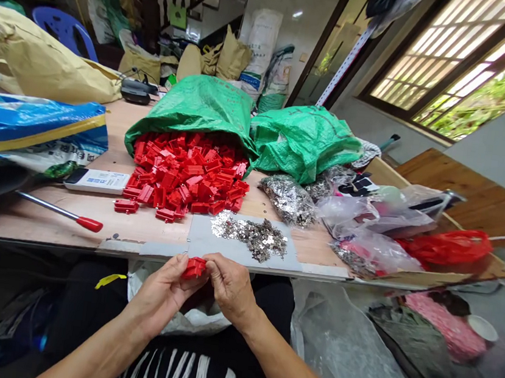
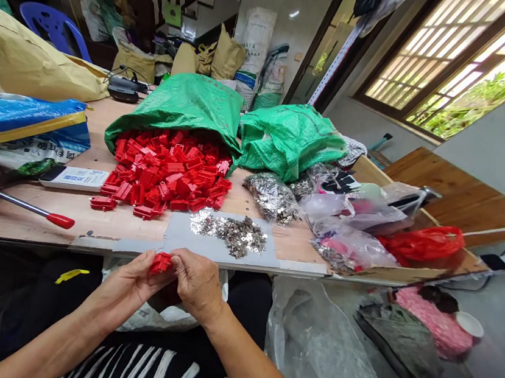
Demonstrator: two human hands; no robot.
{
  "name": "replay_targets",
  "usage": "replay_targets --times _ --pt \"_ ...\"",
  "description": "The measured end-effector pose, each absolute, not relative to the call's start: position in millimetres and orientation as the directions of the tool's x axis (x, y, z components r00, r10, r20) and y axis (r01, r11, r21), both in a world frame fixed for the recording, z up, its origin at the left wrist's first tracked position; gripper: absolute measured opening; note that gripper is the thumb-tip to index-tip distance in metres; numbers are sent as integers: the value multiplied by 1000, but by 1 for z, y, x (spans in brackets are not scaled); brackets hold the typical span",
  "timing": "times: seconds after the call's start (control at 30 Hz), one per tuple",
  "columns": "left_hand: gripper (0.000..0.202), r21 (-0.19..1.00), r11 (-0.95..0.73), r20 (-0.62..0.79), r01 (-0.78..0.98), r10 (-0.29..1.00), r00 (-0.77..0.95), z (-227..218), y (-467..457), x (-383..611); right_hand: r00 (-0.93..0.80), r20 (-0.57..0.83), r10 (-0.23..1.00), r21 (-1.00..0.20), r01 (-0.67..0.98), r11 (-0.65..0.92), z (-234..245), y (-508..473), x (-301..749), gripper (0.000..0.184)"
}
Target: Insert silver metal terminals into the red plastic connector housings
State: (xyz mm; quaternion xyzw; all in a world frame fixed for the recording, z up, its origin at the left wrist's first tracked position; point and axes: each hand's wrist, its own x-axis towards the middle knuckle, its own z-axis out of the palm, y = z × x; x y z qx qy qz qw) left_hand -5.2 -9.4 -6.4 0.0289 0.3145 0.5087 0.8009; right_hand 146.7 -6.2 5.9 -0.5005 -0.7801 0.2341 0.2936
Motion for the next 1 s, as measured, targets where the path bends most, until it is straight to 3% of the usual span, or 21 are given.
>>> replay_targets --times 0.1,0.2,0.37,0.5,0.63,0.73,0.83,1.0 --pt "17 362 487 -481 -795 828 289 -9 -10 -2 -249 234 940 -716 610 340 1 -5 147 41" --pt "19 346 507 -518 -789 805 290 -9 -8 -2 -327 169 930 -739 582 339 3 -4 151 38" --pt "21 303 520 -568 -799 772 286 -12 -7 -3 -472 100 876 -626 655 424 9 -6 158 34" --pt "19 299 528 -554 -795 775 306 -16 -9 -4 -488 110 866 -525 711 468 6 -6 159 33" --pt "17 322 525 -567 -788 774 283 -17 -10 -4 -475 137 869 -501 724 475 0 -5 158 32" --pt "19 337 511 -582 -791 773 252 -15 -10 -2 -443 164 881 -530 713 458 -6 -4 156 32" --pt "21 344 515 -587 -785 771 248 -15 -11 2 -358 175 917 -633 673 383 -11 -4 153 33" --pt "17 341 546 -612 -765 747 260 -17 -12 2 -327 87 941 -752 598 277 -6 -3 152 32"
